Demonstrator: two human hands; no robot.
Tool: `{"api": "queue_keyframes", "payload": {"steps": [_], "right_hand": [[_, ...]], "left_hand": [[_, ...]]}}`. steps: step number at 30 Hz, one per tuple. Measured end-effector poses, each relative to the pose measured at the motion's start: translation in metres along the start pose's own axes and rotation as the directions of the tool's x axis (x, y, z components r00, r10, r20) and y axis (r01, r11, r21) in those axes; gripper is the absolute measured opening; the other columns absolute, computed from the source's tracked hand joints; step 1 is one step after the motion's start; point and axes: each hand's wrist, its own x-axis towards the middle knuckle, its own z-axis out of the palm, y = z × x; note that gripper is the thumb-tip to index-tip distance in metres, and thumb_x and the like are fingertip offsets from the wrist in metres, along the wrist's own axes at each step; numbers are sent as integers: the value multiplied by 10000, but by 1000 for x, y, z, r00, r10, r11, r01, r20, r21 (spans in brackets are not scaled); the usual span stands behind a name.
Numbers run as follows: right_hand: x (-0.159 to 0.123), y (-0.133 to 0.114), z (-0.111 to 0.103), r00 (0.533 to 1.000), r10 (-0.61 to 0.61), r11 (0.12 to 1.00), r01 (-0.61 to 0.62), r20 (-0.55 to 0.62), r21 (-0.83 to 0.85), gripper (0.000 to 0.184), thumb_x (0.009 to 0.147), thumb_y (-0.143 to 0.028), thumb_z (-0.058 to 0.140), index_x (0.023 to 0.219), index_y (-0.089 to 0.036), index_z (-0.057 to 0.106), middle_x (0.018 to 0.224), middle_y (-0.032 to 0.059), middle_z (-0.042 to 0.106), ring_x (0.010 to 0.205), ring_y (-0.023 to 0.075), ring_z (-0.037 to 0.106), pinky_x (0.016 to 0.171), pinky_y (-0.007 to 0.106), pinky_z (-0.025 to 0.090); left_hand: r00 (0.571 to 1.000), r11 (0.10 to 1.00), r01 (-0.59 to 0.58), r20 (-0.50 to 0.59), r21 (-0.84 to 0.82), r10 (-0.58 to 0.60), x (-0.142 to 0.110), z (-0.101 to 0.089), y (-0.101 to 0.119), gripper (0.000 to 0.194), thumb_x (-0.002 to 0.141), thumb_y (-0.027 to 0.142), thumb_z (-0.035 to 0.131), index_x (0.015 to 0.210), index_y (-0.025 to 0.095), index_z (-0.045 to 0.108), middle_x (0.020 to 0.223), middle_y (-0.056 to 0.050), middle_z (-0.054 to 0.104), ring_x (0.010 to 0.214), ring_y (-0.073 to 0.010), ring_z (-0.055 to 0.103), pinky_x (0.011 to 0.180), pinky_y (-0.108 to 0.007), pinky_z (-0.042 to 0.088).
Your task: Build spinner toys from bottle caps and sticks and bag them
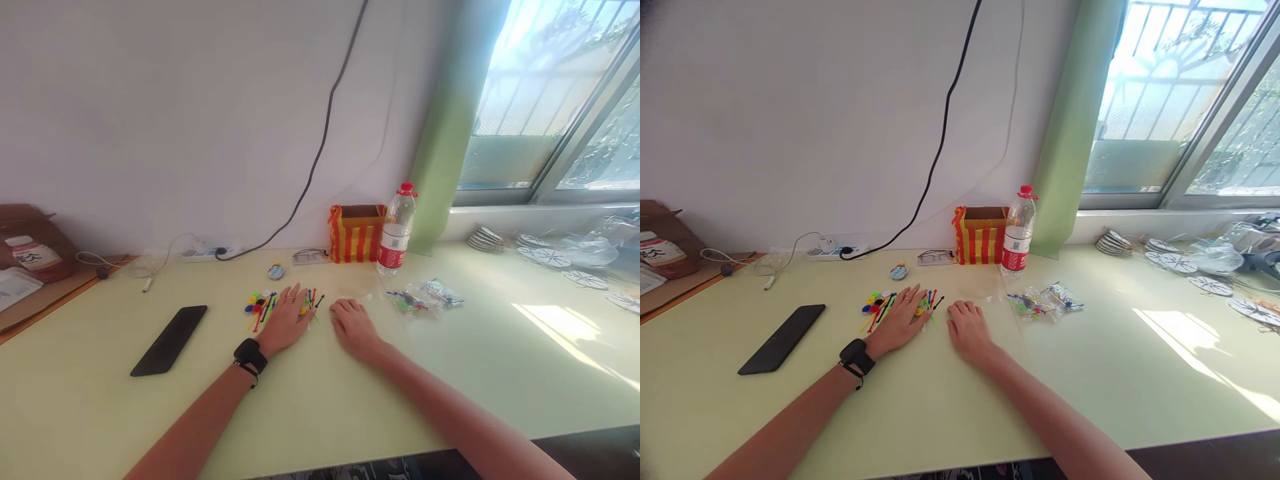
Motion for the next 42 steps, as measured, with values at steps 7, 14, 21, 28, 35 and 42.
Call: {"api": "queue_keyframes", "payload": {"steps": [7, 14, 21, 28, 35, 42], "right_hand": [[4, -29, 15, 984, 156, 985, -161, -85, -56, 122, 989, -326, 528, 995, -212, 570, 1086, 98, 657, 1047, 286, 551, 915, 428, 386], [7, -22, 5, 987, 161, 983, -160, -4, 95, 88, 891, -247, 680, 883, -218, 597, 1050, 46, 665, 1038, 246, 575, 899, 377, 391], [8, -11, 3, 993, 122, 982, -120, -3, 144, 58, 887, -164, 667, 919, -209, 650, 1018, 56, 676, 1008, 228, 597, 885, 355, 416], [11, -16, 3, 995, 99, 986, -102, 31, 133, 103, 896, -219, 708, 991, -246, 737, 1020, 61, 687, 1018, 245, 611, 876, 379, 422], [13, -14, 1, 990, 138, 979, -138, 8, 151, 127, 866, -109, 644, 852, -206, 724, 928, 56, 698, 895, 214, 622, 817, 338, 437], [13, -13, 1, 989, 149, 979, -148, 9, 138, 23, 861, -195, 720, 854, -200, 699, 946, 52, 696, 898, 214, 620, 805, 328, 425]], "left_hand": [[994, 992, -103, -51, -74, 99, -2, -1, -9, 463, 1026, 440, 481, 1443, 248, 543, 1554, -87, 495, 1490, -304, 347, 1204, -520, 350], [977, 996, -87, -199, -26, 80, 1, -23, -4, 229, 950, 301, 556, 1067, 235, 742, 1226, -87, 704, 1225, -310, 545, 1057, -512, 464], [979, 992, -92, -193, -92, 73, 4, -15, -8, 165, 946, 251, 542, 927, 245, 705, 1082, -63, 737, 1081, -298, 572, 947, -490, 490], [976, 989, -85, -212, -121, 58, 3, -18, -4, 216, 1022, 325, 458, 1065, 248, 655, 1090, -63, 713, 1091, -296, 564, 929, -472, 479], [968, 960, -105, -249, -258, 39, -1, -24, 21, 174, 1039, 323, 463, 1107, 222, 587, 1101, -68, 652, 1042, -244, 594, 911, -393, 489], [979, 889, -165, -183, -427, 94, -6, -17, 39, 243, 1040, 312, 463, 1178, 227, 644, 1121, -78, 638, 858, -195, 621, 813, -351, 520]]}}
